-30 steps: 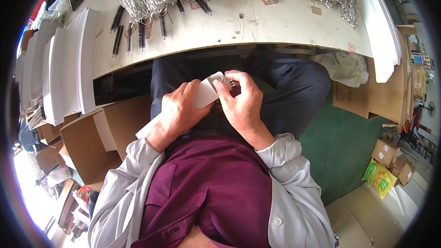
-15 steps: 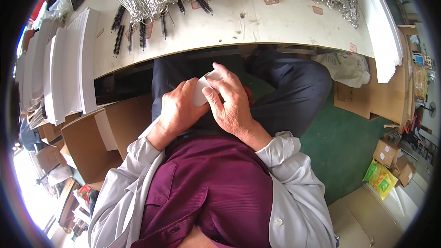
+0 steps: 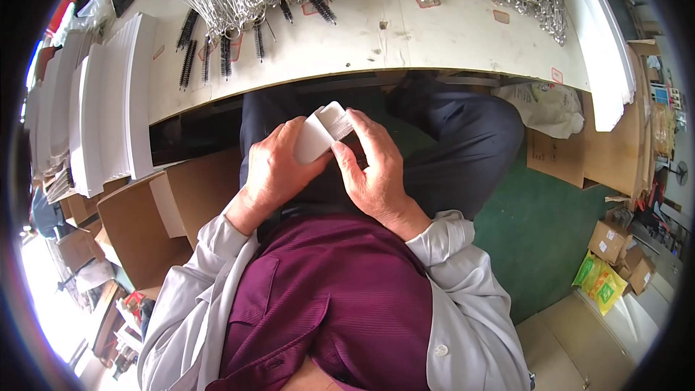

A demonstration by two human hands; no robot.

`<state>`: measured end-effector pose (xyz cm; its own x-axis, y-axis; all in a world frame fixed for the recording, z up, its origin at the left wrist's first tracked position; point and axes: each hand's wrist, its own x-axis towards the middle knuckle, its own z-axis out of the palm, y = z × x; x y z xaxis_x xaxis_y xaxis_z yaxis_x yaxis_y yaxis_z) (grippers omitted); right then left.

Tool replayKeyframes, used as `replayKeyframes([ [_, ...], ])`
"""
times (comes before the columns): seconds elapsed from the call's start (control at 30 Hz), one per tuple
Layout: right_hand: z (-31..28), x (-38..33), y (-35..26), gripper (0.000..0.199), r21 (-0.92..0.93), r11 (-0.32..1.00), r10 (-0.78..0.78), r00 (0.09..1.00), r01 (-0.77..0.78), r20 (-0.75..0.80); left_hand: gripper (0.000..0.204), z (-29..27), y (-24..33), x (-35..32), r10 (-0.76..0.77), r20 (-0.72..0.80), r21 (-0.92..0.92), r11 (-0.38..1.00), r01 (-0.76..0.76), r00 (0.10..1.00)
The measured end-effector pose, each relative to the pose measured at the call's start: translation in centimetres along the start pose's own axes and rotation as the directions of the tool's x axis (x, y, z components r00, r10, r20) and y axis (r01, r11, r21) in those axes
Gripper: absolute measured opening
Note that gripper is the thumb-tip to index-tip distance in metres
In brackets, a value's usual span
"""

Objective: Packaging long thin wire brushes with loop handles into white cardboard boxes.

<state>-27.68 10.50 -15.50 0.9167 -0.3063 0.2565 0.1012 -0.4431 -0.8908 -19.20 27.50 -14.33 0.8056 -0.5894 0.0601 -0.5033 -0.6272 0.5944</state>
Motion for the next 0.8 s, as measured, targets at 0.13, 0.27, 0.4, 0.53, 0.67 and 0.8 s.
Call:
replayKeyframes([
  [0.13,0.1,0.4,0.0,0.043,-0.09,0.992,-0.091,0.996,0.092,0.024,0.056,0.1,-0.4,-0.1,0.018,-0.019,0.02,1.0,-0.018,1.0],
  [0.27,0.2,0.6,-0.5,0.042,-0.096,0.989,-0.105,0.991,0.113,0.089,0.054,0.3,-0.5,-0.2,0.052,-0.042,0.022,0.998,-0.051,0.998],
  [0.4,-0.5,1.2,-1.3,0.039,0.09,0.989,0.094,0.969,-0.118,0.23,0.053,0.5,-0.3,-0.5,0.071,-0.052,0.003,0.997,-0.071,0.996],
  [0.53,-1.4,1.4,-1.3,0.034,0.23,0.87,0.313,0.848,-0.437,0.428,0.059,0.4,-0.1,-0.5,0.028,-0.02,-0.062,0.998,-0.029,0.999],
  [0.67,-1.9,1.4,-0.7,0.028,0.281,0.888,0.265,0.904,-0.364,0.335,0.068,-0.3,0.4,-0.1,0.015,0.024,-0.134,0.991,-0.011,1.0],
  [0.8,-1.1,1.0,-0.6,0.025,0.19,0.959,0.161,0.955,-0.212,0.25,0.071,-0.7,0.8,0.1,0.01,0.043,-0.171,0.985,-0.003,0.999],
])
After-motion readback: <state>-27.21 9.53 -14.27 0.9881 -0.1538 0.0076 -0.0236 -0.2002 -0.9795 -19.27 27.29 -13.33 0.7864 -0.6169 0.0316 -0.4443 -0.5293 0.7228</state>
